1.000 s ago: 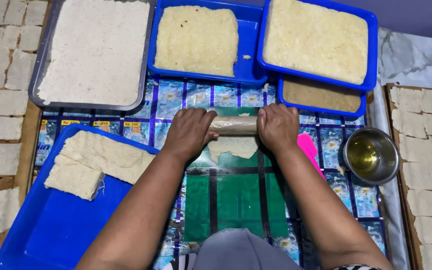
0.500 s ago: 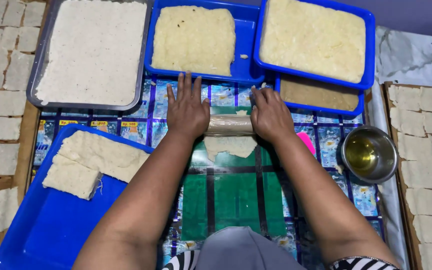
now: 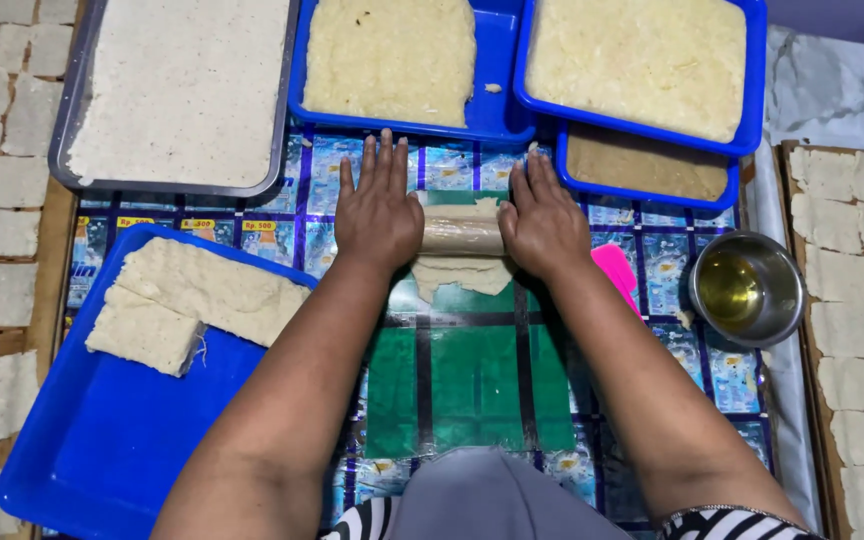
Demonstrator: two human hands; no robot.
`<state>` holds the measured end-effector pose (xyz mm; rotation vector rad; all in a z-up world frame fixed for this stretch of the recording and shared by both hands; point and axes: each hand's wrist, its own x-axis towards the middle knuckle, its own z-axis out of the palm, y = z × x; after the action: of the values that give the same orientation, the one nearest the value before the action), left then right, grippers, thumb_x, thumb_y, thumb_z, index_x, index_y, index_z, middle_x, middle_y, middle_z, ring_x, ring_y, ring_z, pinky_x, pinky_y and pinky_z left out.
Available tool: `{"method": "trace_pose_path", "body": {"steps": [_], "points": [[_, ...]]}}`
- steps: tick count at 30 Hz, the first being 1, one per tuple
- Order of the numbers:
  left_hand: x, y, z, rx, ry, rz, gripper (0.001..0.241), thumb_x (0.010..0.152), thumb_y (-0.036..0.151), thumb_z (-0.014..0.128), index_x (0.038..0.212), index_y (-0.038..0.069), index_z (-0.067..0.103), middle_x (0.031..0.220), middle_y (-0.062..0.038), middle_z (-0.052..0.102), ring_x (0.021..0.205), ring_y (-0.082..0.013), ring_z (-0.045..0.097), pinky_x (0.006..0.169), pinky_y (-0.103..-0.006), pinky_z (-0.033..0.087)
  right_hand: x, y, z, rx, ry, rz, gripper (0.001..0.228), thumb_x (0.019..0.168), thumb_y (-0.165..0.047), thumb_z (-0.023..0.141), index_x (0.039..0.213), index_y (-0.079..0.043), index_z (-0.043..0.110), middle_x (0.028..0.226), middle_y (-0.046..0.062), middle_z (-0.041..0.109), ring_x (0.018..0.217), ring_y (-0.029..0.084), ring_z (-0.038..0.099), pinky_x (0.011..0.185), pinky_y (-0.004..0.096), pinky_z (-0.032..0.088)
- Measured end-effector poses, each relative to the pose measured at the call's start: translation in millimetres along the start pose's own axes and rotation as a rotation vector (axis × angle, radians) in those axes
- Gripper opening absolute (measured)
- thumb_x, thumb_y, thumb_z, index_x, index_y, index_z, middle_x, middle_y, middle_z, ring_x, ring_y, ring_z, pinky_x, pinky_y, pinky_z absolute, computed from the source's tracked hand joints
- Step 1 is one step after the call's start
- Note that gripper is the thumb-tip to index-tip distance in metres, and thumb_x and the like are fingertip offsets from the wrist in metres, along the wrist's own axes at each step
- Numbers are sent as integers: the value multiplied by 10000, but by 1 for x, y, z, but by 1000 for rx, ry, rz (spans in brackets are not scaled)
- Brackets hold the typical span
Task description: Flatten dough with a rolling pin, cut into squares using a scraper, and arrange them on a woven tray.
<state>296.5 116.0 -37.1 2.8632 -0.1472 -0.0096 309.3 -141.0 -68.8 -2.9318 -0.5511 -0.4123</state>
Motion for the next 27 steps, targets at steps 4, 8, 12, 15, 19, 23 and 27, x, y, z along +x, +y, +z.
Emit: {"method": "trace_pose_path", "body": {"steps": [4, 8, 12, 15, 19, 23, 27], "points": [[-39, 10, -9, -14, 19, 14, 666, 1037, 316, 277, 1650, 65, 215, 1727, -181, 144, 1602, -348, 90, 1272, -547, 2, -30, -20, -21, -16, 71, -16, 591, 1033, -408, 446, 1468, -32, 586, 1561, 247, 484, 1476, 368, 426, 1110, 476, 432], [-59, 12, -8, -42, -80, -12, 663, 1030, 310, 279, 1650, 86, 201, 1726, -165, 147, 1591, -360, 107, 1266, -541, 25, -47, -19, -24, 46, -80, -8, 648, 1052, -421, 401, 1545, -4, 455, 1606, 281, 392, 1506, 414, 352, 1192, 555, 290], [-17, 6, -29, -123, -73, -120, 751, 956, 250, 367, 1658, 79, 161, 1740, -156, 57, 1608, -330, 24, 1269, -538, -77, -9, 4, -29, 167, -228, 174, 663, 1108, -575, 318, 1530, -102, 512, 1567, 172, 489, 1477, 330, 423, 1188, 612, 258], [-7, 10, -22, -59, -135, -167, 728, 1021, 340, 312, 1671, 114, 76, 1743, -123, -44, 1609, -291, -65, 1262, -539, -136, 5, -10, -24, 106, -275, 177, 648, 1096, -514, 286, 1574, -98, 424, 1676, 177, 313, 1563, 315, 262, 1241, 630, 58], [-30, 17, -22, -25, -159, -150, 713, 1028, 333, 295, 1668, 99, 85, 1745, -137, -8, 1609, -302, -50, 1261, -547, -134, -20, -18, -21, 49, -192, 122, 577, 1091, -424, 339, 1550, -111, 493, 1688, 192, 304, 1579, 336, 227, 1228, 652, 76], [-63, 23, -25, -57, -107, -99, 690, 1030, 307, 262, 1660, 61, 126, 1739, -171, 47, 1609, -313, -6, 1264, -538, -87, -54, -31, -28, -12, 13, 42, 548, 1067, -376, 403, 1488, -72, 578, 1596, 233, 453, 1509, 352, 383, 1207, 586, 216], [-94, 24, -20, -31, -41, -23, 665, 1052, 303, 279, 1658, 58, 153, 1735, -179, 81, 1601, -332, 44, 1270, -520, -31, -87, -43, -39, 20, 63, -5, 606, 1051, -333, 447, 1543, 22, 458, 1613, 313, 372, 1505, 428, 353, 1199, 576, 245]]}}
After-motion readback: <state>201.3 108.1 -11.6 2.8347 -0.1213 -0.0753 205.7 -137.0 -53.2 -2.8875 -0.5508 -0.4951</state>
